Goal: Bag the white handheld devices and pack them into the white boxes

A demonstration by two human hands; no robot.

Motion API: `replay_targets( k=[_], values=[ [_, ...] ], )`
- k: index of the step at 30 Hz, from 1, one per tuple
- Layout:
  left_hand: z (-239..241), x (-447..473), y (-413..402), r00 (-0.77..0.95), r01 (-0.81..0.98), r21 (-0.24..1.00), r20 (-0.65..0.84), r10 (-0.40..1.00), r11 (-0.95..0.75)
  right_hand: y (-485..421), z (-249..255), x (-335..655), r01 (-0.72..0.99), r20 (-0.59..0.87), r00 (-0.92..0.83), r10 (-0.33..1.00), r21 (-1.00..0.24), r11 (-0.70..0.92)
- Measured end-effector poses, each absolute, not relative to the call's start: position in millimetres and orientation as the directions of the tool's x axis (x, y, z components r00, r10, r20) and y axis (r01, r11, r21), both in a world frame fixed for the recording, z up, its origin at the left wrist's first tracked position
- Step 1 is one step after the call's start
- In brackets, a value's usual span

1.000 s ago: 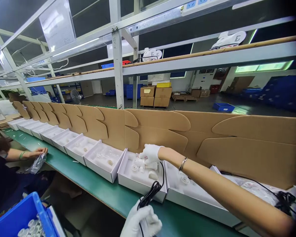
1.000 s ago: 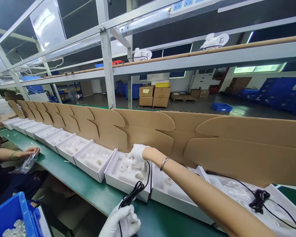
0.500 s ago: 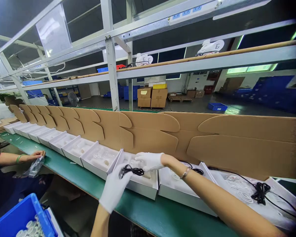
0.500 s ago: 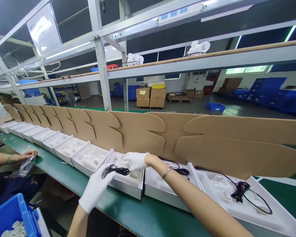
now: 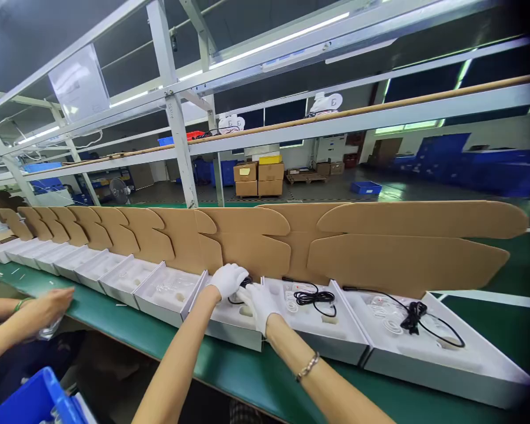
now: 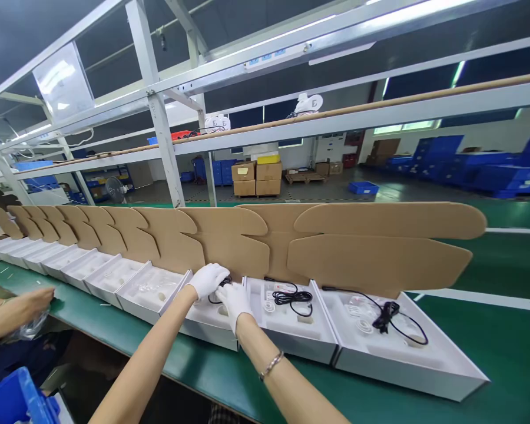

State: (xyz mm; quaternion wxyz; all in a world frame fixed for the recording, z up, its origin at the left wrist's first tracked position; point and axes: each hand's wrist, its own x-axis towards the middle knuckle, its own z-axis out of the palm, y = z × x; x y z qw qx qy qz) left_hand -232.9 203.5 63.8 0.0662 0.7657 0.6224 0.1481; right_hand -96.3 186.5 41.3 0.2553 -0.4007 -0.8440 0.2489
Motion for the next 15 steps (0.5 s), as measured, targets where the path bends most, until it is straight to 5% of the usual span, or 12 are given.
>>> replay_targets(
  k=[7, 15],
  values=[
    [49.3, -229.4, 191.1, 0.104, 0.959, 0.251, 0.125, 0.987, -0.133, 194.2, 43.5, -73.4, 0.578, 0.374, -0.591, 0.714, -0.421, 0.699],
    [72.1, -265.7, 137.8, -0.296, 0.95, 0.179, 0.259, 0.919, 0.256, 200.3, 35.8, -88.6, 0.518, 0.406, -0.685, 0.605, -0.312, 0.796]
  ],
)
